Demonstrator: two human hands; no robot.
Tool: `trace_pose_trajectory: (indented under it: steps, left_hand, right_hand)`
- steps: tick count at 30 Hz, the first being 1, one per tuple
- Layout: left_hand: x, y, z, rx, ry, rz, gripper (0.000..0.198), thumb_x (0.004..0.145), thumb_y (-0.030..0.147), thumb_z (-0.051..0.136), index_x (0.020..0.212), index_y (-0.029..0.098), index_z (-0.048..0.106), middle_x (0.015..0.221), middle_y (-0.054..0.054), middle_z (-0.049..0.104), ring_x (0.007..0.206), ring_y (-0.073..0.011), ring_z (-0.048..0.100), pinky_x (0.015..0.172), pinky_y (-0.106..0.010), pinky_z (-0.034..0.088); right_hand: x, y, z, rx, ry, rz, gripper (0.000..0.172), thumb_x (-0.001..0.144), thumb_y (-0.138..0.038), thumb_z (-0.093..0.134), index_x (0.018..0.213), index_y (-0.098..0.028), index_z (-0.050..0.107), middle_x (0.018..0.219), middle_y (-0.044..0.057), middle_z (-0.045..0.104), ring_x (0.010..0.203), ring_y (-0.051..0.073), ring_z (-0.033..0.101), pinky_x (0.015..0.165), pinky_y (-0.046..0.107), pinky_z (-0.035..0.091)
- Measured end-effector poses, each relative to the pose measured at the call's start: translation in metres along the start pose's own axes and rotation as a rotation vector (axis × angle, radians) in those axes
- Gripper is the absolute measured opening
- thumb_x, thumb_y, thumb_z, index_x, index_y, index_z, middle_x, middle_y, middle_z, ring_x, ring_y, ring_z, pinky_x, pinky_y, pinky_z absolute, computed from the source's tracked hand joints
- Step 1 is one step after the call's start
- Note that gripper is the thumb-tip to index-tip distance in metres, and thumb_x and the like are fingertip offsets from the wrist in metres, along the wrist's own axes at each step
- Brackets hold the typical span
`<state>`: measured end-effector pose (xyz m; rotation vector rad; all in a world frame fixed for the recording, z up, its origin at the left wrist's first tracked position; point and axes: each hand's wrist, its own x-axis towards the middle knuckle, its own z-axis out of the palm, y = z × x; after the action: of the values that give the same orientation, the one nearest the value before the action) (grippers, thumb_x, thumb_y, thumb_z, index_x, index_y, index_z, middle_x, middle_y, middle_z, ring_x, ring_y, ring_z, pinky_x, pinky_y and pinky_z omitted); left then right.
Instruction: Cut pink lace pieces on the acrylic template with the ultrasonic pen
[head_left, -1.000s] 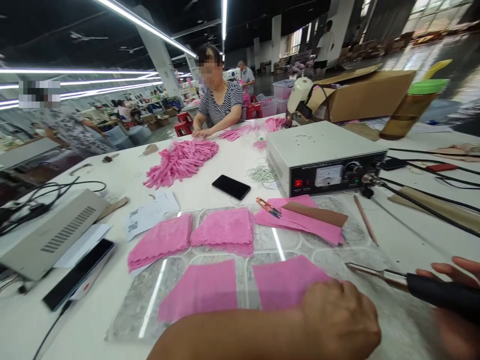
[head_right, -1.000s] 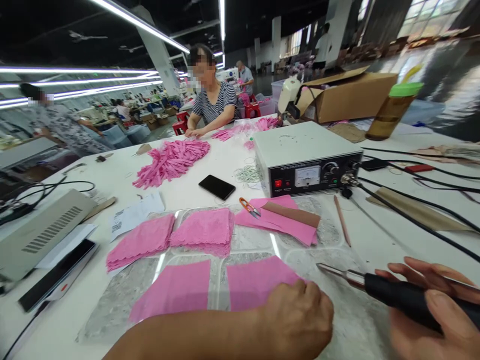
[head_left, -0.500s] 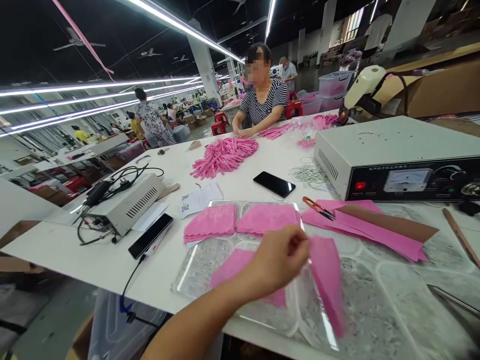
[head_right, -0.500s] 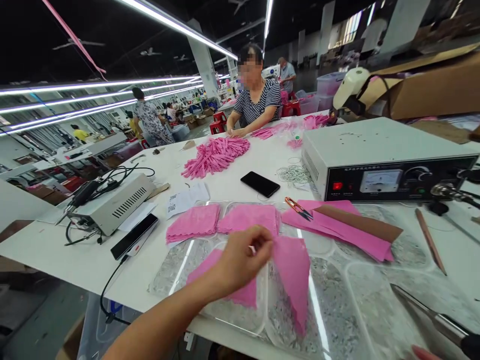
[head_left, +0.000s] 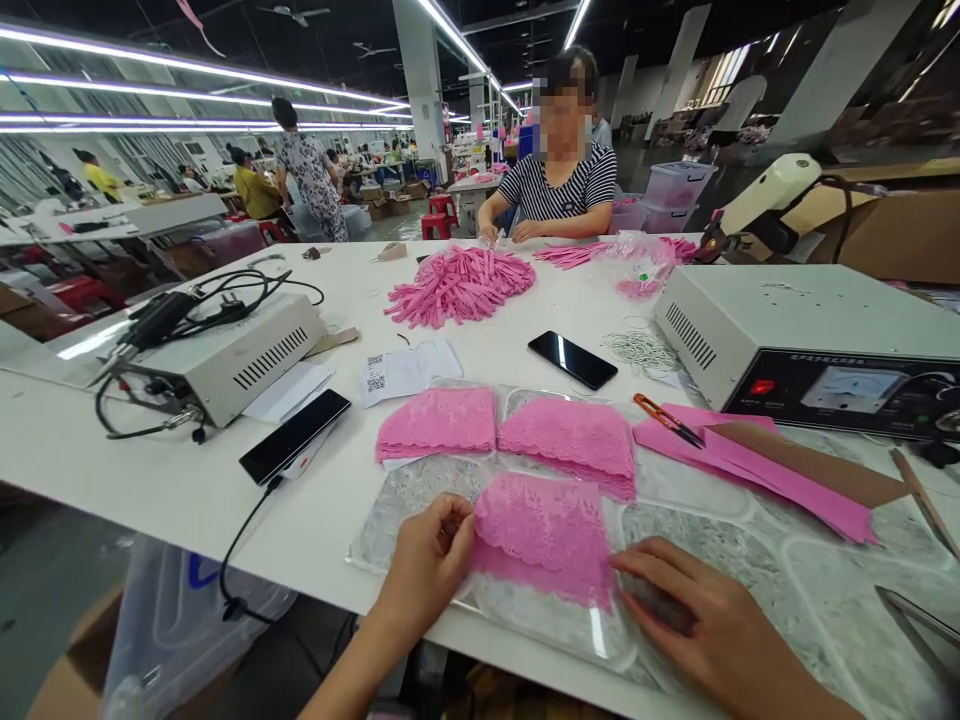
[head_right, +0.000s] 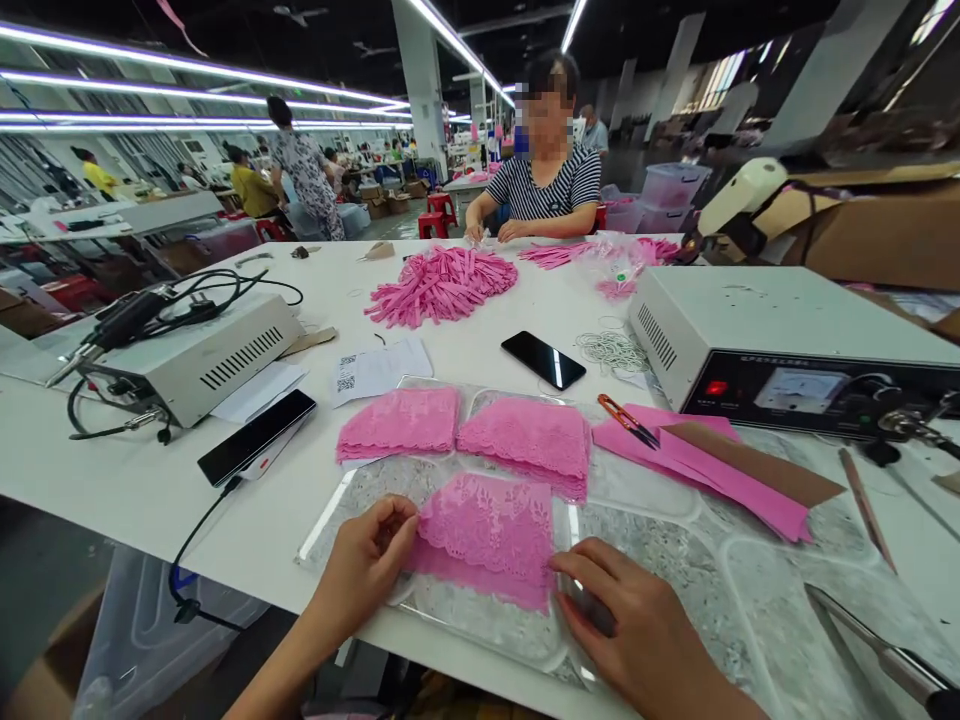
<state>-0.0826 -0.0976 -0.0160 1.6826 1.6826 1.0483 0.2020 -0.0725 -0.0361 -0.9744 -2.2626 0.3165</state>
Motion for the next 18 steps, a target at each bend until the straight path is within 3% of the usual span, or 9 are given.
trace_pose_trajectory:
  steps: [5, 11, 14, 16, 18]
  left_hand:
    - [0.003, -0.004, -0.004, 0.053, -0.001, 0.039, 0.015, 0.085, 0.025, 0.047, 0.074, 0.019, 0.056, 0.06, 0.003, 0.051, 0.052, -0.0112, 0.046, 0.051, -0.021, 0.035]
    - [-0.009, -0.009, -0.01, 0.154, -0.011, 0.125, 0.014, 0.087, 0.018, 0.044, 0.075, 0.02, 0.052, 0.081, -0.003, 0.057, 0.07, -0.0149, 0.055, 0.064, -0.026, 0.045]
    - [-0.018, -0.015, -0.018, 0.25, -0.025, 0.207, 0.012, 0.088, 0.016, 0.047, 0.094, 0.021, 0.056, 0.097, -0.006, 0.058, 0.089, -0.0188, 0.059, 0.079, -0.032, 0.051]
    - [-0.021, -0.019, -0.024, 0.293, -0.066, 0.27, 0.026, 0.088, 0.017, 0.052, 0.114, 0.023, 0.053, 0.114, -0.009, 0.056, 0.101, -0.0207, 0.058, 0.087, -0.035, 0.052]
    - [-0.023, -0.023, -0.03, 0.344, -0.145, 0.335, 0.032, 0.088, 0.02, 0.057, 0.119, 0.026, 0.052, 0.125, -0.01, 0.051, 0.106, -0.0214, 0.057, 0.09, -0.035, 0.052]
  right_hand:
    - [0.008, -0.001, 0.006, -0.036, -0.007, -0.104, 0.018, 0.091, -0.014, 0.047, 0.088, -0.022, 0.063, 0.079, 0.004, 0.066, 0.066, 0.014, 0.066, 0.056, 0.021, 0.053]
    - [0.006, -0.012, 0.003, 0.003, -0.062, -0.17, 0.019, 0.091, -0.01, 0.046, 0.094, -0.021, 0.062, 0.08, 0.005, 0.066, 0.069, 0.013, 0.066, 0.056, 0.019, 0.053]
    - [0.002, -0.012, 0.005, -0.013, -0.071, -0.179, 0.018, 0.092, -0.015, 0.047, 0.099, -0.022, 0.062, 0.082, 0.006, 0.067, 0.07, 0.014, 0.068, 0.056, 0.019, 0.055]
    - [-0.002, -0.008, 0.009, -0.037, -0.045, -0.192, 0.018, 0.092, -0.02, 0.05, 0.106, -0.022, 0.061, 0.088, 0.007, 0.068, 0.074, 0.015, 0.07, 0.059, 0.019, 0.057]
    - [-0.004, -0.002, 0.015, -0.032, -0.03, -0.228, 0.018, 0.092, -0.023, 0.051, 0.106, -0.023, 0.061, 0.088, 0.006, 0.069, 0.074, 0.015, 0.07, 0.061, 0.017, 0.057]
